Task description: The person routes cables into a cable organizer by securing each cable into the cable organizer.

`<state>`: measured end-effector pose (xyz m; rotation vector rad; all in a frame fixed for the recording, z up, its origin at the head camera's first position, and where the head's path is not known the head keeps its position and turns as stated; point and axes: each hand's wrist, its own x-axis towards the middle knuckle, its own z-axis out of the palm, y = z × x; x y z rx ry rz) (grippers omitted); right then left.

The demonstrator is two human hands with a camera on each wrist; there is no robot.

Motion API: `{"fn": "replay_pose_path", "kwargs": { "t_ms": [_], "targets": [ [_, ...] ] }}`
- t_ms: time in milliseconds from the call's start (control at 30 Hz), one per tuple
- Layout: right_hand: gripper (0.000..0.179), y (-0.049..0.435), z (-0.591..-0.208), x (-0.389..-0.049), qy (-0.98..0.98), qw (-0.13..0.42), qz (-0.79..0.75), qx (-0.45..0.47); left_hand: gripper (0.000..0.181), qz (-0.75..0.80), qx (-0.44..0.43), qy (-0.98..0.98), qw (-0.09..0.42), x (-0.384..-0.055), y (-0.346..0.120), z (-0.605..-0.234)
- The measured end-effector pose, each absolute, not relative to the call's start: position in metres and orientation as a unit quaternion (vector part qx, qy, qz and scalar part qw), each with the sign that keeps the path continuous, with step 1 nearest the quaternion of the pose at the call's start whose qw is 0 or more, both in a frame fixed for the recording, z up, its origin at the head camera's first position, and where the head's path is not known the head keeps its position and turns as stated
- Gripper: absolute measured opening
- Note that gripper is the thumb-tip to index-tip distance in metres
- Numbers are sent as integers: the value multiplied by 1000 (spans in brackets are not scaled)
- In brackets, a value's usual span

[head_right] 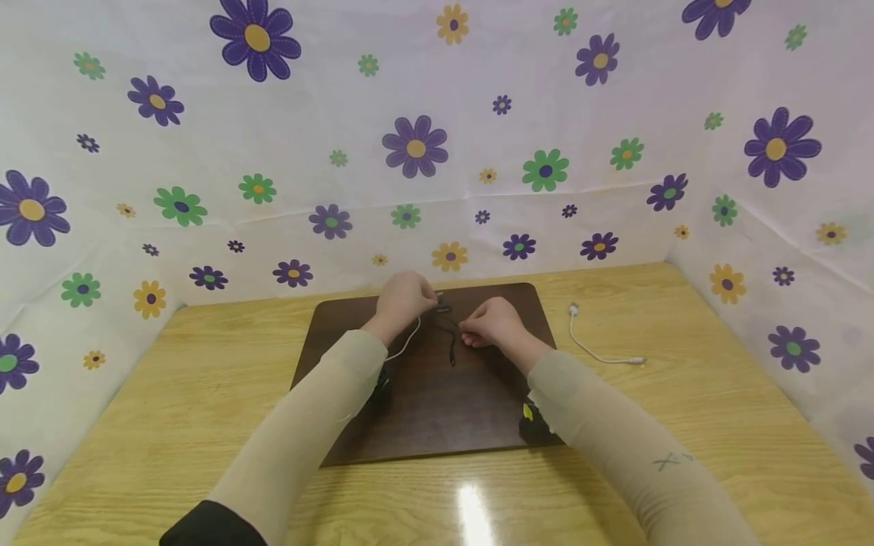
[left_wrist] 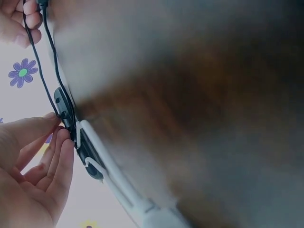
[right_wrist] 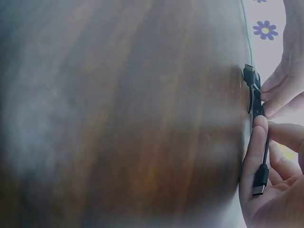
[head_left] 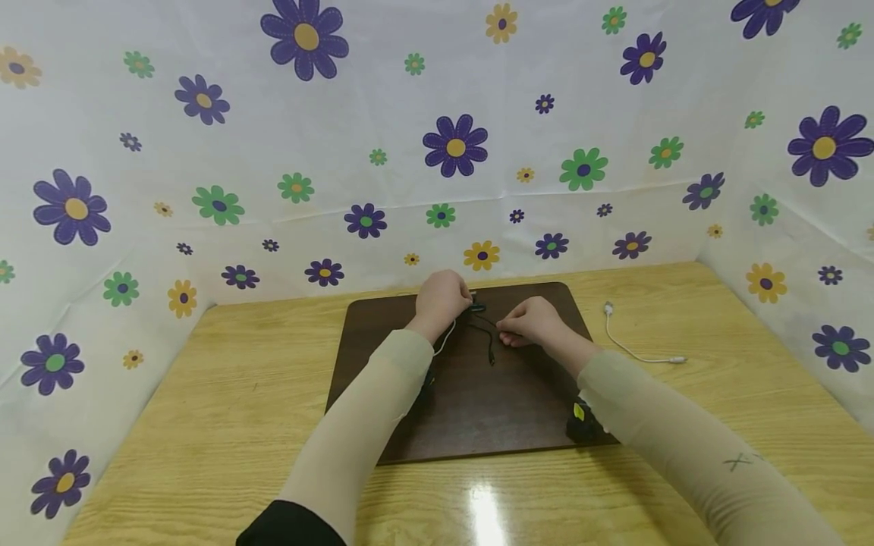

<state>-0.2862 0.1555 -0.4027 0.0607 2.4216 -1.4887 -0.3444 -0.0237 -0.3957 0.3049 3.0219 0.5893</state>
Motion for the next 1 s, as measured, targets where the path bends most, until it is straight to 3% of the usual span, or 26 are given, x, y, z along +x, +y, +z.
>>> {"fn": "replay_pose_path", "kwargs": {
  "t_ms": [300,633,1000],
  "targets": [
    [22,156,-404,-289,843,149,-516,26,15,168,99,980,30,-345,-21,-393],
    [22,159,-402,-289,843,145,-518,17,35,87,150,985,14,-345,-18,-386],
    [22,158,-406,-290,839,149,-523,16,20,60,164,985,0,-348,-17,-393]
  ]
}}
